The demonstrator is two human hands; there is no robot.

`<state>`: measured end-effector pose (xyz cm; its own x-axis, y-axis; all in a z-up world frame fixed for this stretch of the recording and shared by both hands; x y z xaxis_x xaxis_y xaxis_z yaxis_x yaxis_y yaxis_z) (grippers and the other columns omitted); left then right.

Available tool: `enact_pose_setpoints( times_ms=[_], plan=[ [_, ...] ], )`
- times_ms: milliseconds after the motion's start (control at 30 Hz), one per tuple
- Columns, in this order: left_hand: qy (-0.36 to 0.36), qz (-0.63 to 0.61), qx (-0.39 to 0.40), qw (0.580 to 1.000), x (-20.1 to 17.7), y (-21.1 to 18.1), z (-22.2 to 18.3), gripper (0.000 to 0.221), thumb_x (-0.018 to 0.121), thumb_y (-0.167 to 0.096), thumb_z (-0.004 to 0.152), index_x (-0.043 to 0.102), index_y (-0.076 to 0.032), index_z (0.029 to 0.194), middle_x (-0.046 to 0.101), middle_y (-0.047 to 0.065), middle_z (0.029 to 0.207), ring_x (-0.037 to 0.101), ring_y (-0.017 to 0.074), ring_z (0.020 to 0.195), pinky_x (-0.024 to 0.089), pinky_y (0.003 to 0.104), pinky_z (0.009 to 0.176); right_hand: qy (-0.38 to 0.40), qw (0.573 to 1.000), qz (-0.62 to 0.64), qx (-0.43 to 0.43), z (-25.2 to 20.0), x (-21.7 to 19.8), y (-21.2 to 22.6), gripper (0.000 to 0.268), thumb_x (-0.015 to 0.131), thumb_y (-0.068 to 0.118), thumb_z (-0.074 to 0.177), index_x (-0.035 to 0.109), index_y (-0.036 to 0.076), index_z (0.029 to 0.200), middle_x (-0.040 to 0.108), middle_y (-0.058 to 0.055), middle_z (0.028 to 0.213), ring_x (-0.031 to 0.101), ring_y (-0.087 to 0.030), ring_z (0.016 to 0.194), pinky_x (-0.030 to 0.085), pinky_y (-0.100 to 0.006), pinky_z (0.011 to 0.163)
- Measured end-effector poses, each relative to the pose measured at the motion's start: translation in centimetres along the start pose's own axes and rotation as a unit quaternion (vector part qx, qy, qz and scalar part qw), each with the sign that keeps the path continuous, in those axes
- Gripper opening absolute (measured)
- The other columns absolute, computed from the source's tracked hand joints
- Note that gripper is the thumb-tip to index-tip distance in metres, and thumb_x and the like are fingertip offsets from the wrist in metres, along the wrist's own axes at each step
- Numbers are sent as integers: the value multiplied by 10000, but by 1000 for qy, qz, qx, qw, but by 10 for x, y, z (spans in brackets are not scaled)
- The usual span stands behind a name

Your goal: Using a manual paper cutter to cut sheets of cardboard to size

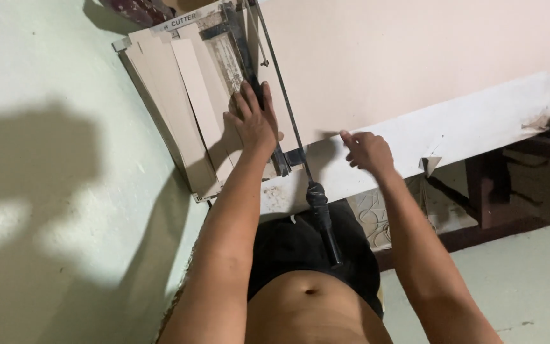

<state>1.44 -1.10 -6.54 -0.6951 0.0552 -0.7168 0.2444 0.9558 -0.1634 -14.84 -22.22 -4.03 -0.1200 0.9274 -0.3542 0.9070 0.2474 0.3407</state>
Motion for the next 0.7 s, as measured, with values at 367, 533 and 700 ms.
enact_pose_setpoints(
  times_ms=[367,533,700],
  plan=[
    [76,-19,-33,996,-7,-3,3,1201,840,-258,818,-36,-173,1635,-118,292,1642,-80,514,1517,13,814,1110,-46,923,-336,-181,-51,152,-51,823,520,188,953,99,50,1647,699,-273,1050,747,-468,814,607,-568,692],
    [42,18,-25,999,-9,-4,-2,1191,846,-306,801,11,-156,1637,-133,276,1651,-89,494,1517,-60,790,1124,3,966,-216,-143,-117,99,11,861,617,232,918,148,136,1633,722,-287,1062,742,-495,893,595,-577,758],
    [59,-37,23,997,13,-1,-14,855,737,-337,866,208,-152,1512,41,200,1589,62,411,1443,22,687,1125,97,992,-49,-67,-190,25,67,1017,589,611,826,123,228,1645,705,-359,1162,697,-575,1047,547,-672,927]
  ],
)
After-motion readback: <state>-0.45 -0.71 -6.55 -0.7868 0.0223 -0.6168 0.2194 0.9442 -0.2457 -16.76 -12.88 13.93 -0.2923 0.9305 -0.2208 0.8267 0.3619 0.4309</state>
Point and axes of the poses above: each hand's wrist, its own z-axis towards the middle knuckle, its own x-axis out of the palm, y = z × x, the point moved 7 cm from there along z, towards the middle knuckle
